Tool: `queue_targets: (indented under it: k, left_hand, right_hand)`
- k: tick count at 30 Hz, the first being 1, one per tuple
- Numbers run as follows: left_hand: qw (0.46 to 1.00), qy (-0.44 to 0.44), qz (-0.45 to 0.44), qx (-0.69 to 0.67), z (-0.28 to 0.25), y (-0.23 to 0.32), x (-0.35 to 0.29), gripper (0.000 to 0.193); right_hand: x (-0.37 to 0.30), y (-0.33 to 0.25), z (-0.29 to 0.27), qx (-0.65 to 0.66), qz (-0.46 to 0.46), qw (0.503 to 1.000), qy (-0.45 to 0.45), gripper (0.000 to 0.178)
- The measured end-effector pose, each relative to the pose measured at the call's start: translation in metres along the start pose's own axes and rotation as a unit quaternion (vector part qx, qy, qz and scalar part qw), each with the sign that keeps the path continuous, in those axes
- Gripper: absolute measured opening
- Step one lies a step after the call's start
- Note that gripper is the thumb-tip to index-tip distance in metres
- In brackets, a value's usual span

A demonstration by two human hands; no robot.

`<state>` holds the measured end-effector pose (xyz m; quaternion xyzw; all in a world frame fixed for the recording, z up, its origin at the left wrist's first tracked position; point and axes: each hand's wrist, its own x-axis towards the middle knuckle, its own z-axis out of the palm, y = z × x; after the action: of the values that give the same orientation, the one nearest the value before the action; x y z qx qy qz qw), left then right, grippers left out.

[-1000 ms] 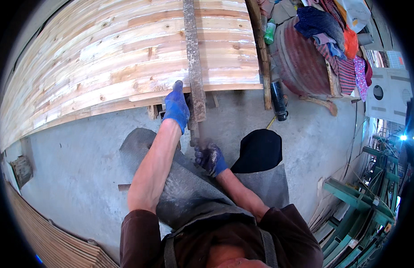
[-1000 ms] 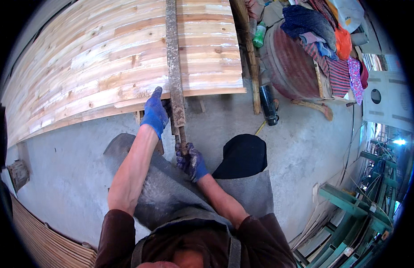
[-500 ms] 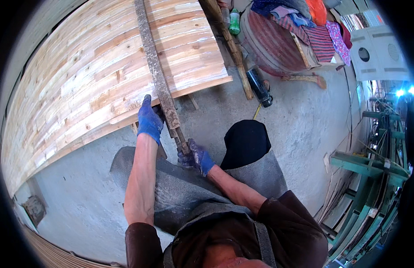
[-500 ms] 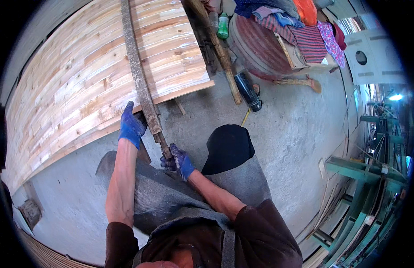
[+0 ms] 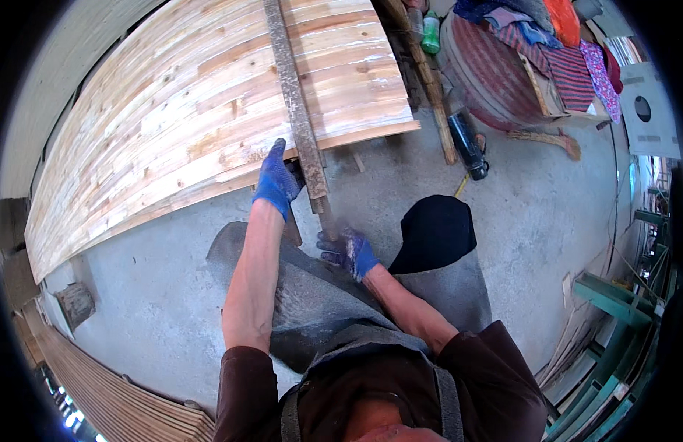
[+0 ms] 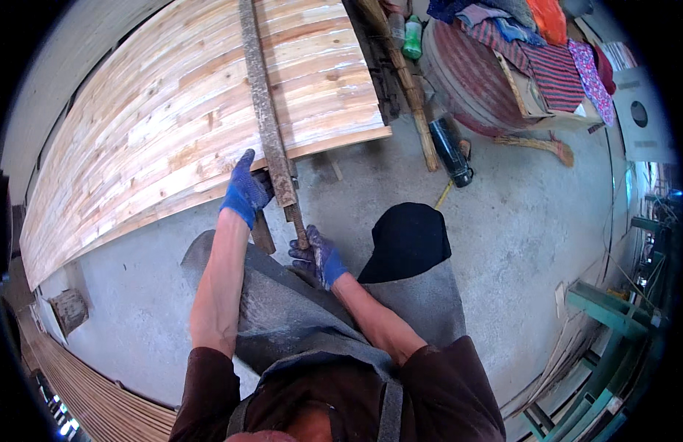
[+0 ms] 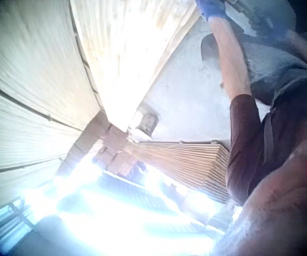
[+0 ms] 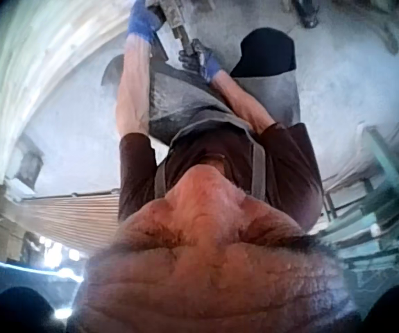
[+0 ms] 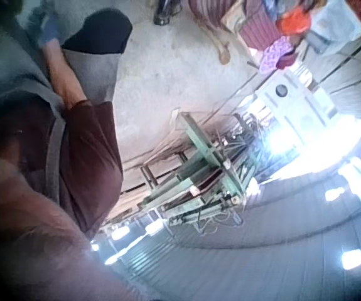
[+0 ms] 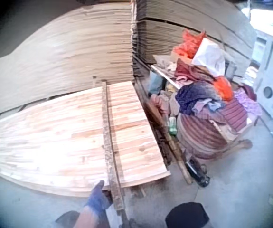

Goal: The person uses a wooden stick to apply a white substance to a large wooden board, then uses a metal bar to spread it evenly. Later, the person uses a paint roller to apply a white finish to a stack of wooden planks.

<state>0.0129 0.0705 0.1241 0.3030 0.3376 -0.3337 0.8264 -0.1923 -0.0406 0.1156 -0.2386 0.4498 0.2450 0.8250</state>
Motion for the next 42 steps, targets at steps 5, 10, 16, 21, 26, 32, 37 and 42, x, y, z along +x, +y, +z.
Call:
queue_targets:
  k: [5,10,16,21,26,32,37,42]
  left_hand:
    - [0.999,0.018,0.026,0.016,0.005,0.001,-0.007,0.064]
    - [0.999,0.036,0.012,0.010,0.007,0.002,-0.012,0.064]
    - [0.998,0.039,0.019,0.036,0.012,-0.002,-0.010,0.065]
    - [1.000,0.015,-0.008,-0.004,0.001,-0.002,-0.002,0.068]
    - [1.000,0.019,-0.014,-0.016,0.006,0.002,-0.009,0.060]
    - [0.999,0.034,-0.028,-0.011,0.001,0.004,-0.001,0.057]
    - [1.000,0.020,-0.004,-0.018,0.004,0.003,-0.008,0.059]
    - [0.999,0.037,-0.008,0.007,0.004,0.003,-0.005,0.061]
  right_hand:
    - [0.029,0.016,-0.034,0.062,-0.030,0.983,-0.171,0.048]
    - [0.009,0.004,-0.008,0.086,0.051,0.991,-0.091,0.042]
    - [0.015,0.010,-0.015,0.034,-0.052,0.996,-0.068,0.044]
    - [0.016,0.007,-0.017,0.110,0.038,0.987,-0.112,0.039]
    - [0.015,0.002,-0.006,0.025,-0.009,0.998,-0.048,0.048]
    - [0.034,0.008,-0.033,0.172,0.102,0.923,-0.328,0.051]
    - [-0.006,0.001,0.010,-0.048,-0.059,0.997,-0.030,0.044]
    - [0.007,0.001,-0.009,0.087,0.016,0.982,-0.166,0.037]
